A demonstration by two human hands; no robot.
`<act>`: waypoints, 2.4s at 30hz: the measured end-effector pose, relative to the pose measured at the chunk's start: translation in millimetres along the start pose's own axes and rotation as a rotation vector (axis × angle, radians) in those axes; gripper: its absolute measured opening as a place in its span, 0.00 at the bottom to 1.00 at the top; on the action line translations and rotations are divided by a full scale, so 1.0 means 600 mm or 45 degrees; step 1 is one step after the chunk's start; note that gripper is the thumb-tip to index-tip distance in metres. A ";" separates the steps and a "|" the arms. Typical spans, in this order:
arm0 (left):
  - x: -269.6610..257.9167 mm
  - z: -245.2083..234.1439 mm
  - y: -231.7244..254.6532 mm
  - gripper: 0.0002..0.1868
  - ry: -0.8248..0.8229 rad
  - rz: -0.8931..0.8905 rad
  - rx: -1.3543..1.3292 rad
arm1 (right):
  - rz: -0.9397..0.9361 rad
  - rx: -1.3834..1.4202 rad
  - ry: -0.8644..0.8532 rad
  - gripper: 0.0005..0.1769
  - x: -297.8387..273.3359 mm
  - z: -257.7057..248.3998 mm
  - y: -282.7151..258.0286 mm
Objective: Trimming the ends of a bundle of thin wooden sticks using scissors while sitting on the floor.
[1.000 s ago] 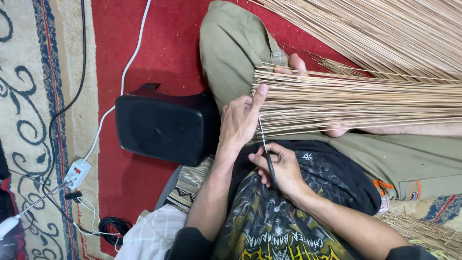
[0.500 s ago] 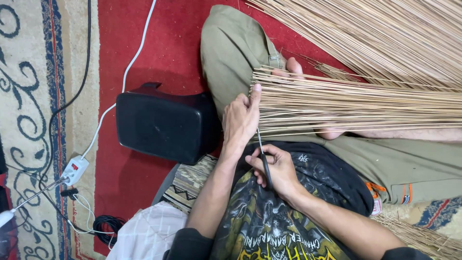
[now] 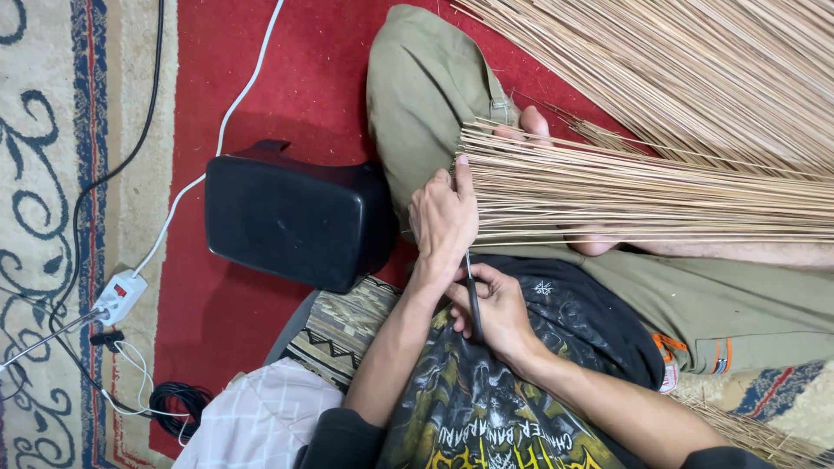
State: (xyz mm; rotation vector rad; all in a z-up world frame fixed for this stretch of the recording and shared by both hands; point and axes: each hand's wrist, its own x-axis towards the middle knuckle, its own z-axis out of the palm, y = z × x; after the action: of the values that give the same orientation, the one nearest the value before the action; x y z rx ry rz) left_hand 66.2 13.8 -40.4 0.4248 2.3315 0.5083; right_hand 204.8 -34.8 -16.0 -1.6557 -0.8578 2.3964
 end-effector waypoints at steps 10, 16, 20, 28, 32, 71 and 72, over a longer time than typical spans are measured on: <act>-0.011 -0.017 0.003 0.35 0.027 0.021 -0.125 | 0.037 0.051 -0.010 0.13 0.002 -0.003 0.022; -0.026 -0.110 0.023 0.44 -0.319 -0.039 -0.425 | 0.021 0.052 -0.020 0.13 -0.005 -0.004 0.005; -0.006 -0.129 -0.001 0.39 -0.246 -0.133 -0.585 | 0.010 0.056 -0.032 0.14 -0.008 -0.001 -0.002; 0.039 -0.091 -0.072 0.33 -0.045 -0.101 -0.853 | 0.015 0.085 -0.056 0.14 -0.011 -0.008 0.006; 0.052 -0.087 -0.099 0.20 -0.300 -0.036 -1.158 | 0.012 0.085 -0.094 0.14 -0.017 -0.013 0.002; 0.163 0.227 0.142 0.05 -0.767 0.689 0.279 | -0.601 -0.214 0.597 0.22 0.170 -0.267 -0.219; 0.164 0.230 0.139 0.05 -0.773 0.652 0.291 | -0.576 -0.212 0.616 0.22 0.177 -0.269 -0.215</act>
State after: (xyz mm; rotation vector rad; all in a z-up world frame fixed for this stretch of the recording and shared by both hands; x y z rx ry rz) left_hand 106.3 162.0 -150.5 1.1296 1.6837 0.2844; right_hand 276.3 176.9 -79.5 -1.7504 -1.1958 1.5788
